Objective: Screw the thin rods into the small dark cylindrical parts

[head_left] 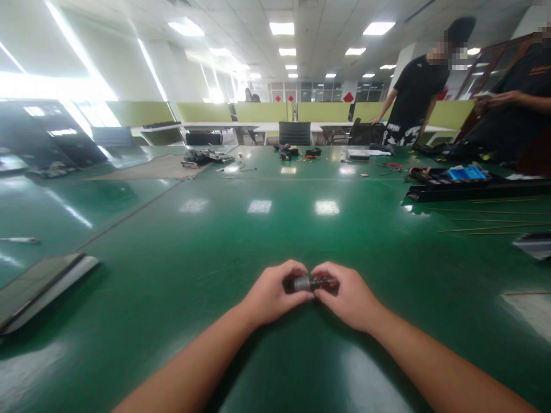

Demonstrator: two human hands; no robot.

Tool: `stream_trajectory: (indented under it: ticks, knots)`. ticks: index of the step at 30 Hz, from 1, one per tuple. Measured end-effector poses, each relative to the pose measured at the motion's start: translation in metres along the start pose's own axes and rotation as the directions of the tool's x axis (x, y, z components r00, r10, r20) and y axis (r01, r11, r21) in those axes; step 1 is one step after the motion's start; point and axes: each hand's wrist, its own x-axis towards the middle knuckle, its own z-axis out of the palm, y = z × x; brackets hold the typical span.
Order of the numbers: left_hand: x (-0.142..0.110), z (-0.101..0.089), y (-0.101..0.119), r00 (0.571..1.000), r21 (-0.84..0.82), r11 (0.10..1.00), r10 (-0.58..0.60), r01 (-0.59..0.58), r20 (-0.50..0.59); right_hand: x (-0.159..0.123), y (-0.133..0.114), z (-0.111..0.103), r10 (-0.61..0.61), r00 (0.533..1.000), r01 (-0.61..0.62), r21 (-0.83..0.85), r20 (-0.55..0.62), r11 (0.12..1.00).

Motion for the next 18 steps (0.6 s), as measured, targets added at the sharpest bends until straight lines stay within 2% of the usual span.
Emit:
stream_trajectory:
  ticks: [18]
  knots:
    - [-0.0012, 0.0005, -0.0020, 1.000, 0.011, 1.000, 0.000, 0.000, 0.005, -0.0008, -0.0040, -0.0019, -0.018, 1.000, 0.018, -0.050, -0.001, 0.999]
